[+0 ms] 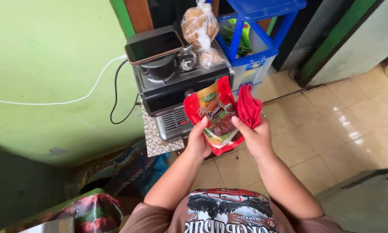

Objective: The person retrieves a plastic storage bin, removes a packet of seasoning, and places it on a glass display counter. They then take a red cloth and wipe the surface of a red sauce packet repeatedly, moving around the room while continuing to clean the packet. After finishing, they place the cleaned packet on the counter and repeat the wiping process on a smaller red packet.

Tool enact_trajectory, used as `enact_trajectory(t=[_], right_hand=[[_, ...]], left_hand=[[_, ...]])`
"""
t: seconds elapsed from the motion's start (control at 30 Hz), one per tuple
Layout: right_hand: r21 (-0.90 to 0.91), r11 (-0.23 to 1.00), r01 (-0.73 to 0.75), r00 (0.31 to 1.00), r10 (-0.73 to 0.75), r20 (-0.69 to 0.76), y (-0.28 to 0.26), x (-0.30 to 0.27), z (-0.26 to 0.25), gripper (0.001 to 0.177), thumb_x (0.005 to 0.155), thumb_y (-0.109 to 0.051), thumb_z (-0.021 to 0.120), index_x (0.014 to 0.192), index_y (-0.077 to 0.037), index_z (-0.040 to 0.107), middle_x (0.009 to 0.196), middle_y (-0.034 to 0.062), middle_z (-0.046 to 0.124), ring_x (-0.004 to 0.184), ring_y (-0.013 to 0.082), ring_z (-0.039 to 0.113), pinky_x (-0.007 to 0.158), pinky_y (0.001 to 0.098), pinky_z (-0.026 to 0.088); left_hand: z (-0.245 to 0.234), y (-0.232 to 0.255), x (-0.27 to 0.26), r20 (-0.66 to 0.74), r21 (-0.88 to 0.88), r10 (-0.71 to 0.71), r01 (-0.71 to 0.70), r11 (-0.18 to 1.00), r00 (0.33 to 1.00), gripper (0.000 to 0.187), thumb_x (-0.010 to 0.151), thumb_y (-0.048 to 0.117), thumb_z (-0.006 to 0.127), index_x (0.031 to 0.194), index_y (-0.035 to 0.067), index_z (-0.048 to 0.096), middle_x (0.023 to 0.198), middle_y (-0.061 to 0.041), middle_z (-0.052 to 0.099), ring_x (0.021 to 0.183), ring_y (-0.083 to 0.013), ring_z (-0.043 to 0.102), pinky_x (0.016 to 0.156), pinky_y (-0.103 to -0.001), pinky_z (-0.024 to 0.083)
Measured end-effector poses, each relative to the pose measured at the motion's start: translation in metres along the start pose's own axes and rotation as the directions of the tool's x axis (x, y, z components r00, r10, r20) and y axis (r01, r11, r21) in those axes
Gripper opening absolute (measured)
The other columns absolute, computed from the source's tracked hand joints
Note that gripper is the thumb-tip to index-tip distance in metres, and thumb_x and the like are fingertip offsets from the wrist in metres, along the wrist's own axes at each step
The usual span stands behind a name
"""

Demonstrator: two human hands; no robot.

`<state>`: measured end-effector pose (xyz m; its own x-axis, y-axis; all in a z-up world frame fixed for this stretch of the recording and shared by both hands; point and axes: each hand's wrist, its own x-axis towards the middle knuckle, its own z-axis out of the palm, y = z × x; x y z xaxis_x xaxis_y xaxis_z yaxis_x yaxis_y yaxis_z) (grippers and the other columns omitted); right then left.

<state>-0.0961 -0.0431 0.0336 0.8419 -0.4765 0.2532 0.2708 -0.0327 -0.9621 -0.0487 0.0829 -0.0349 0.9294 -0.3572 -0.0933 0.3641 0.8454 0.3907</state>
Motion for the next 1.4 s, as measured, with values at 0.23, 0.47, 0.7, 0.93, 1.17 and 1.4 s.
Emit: enact_trajectory(t=[0.23,0.47,0.7,0.93,1.17,1.4], right_hand=[[-0.423,0.847,0.322,0.869,-0.087,0.487,-0.056,-0.015,0.022,0.058,0.1,-0.016,0.058,0.155,-0.013,0.042,0.164,0.02,0.033,0.146,0.0503,0.029,0.12,0.0642,0.022],[-0.42,0.364,0.831,0.533,-0.308,0.788,-0.038,-0.021,0.035,0.08,0.084,-0.024,0.071,0.158,-0.014,0.041,0.165,0.0085,0.037,0.153,0.0331,0.027,0.123,0.0549,0.011],[-0.399,0.36,0.843,0.512,-0.314,0.8,-0.032,-0.026,0.047,0.08,0.086,-0.031,0.071,0.159,-0.019,0.04,0.168,0.0017,0.031,0.157,0.0278,0.017,0.124,0.0511,0.0],[-0.496,0.596,0.631,0.727,-0.234,0.645,-0.024,0.006,0.053,0.063,0.101,-0.032,0.048,0.16,-0.012,0.036,0.167,0.0096,0.031,0.156,0.0325,0.016,0.124,0.053,0.008],[-0.489,0.52,0.701,0.696,-0.348,0.628,-0.017,0.012,0.063,0.065,0.099,-0.038,0.054,0.159,-0.018,0.039,0.167,0.0034,0.034,0.155,0.0294,0.024,0.124,0.0506,0.013],[-0.5,0.343,0.795,0.606,-0.429,0.67,-0.002,-0.007,0.063,0.066,0.087,-0.04,0.066,0.15,-0.021,0.054,0.16,-0.0001,0.046,0.152,0.0263,0.034,0.127,0.0478,0.011]], left_hand=[[0.028,0.049,-0.005,-0.109,-0.093,0.036,-0.046,0.995,0.993,0.074,0.082,0.048,0.073,0.141,0.006,0.054,0.131,-0.027,0.063,0.114,-0.0461,0.064,0.102,-0.062,0.049],[0.016,0.049,0.009,-0.122,-0.089,-0.022,0.011,0.996,0.992,0.064,0.088,0.053,0.07,0.13,0.005,0.066,0.118,-0.02,0.073,0.1,-0.0316,0.073,0.096,-0.045,0.059],[0.104,0.085,-0.029,-0.095,-0.103,-0.058,0.048,0.994,0.994,0.066,0.094,0.047,0.065,0.134,-0.005,0.062,0.115,-0.022,0.072,0.094,-0.0288,0.074,0.097,-0.041,0.059],[0.051,0.087,0.019,-0.067,-0.066,-0.051,0.047,0.997,0.996,0.066,0.088,0.06,0.067,0.118,0.002,0.068,0.115,-0.022,0.072,0.095,-0.0297,0.073,0.089,-0.042,0.06],[0.036,0.09,0.042,-0.016,0.0,-0.12,0.12,0.993,0.993,0.064,0.088,0.065,0.066,0.112,0.006,0.068,0.108,-0.018,0.074,0.088,-0.0249,0.073,0.08,-0.033,0.061],[0.079,0.106,0.036,-0.012,0.043,-0.124,0.124,0.991,0.992,0.063,0.087,0.065,0.065,0.109,0.007,0.072,0.087,-0.012,0.075,0.069,-0.0183,0.072,0.062,-0.026,0.06]])
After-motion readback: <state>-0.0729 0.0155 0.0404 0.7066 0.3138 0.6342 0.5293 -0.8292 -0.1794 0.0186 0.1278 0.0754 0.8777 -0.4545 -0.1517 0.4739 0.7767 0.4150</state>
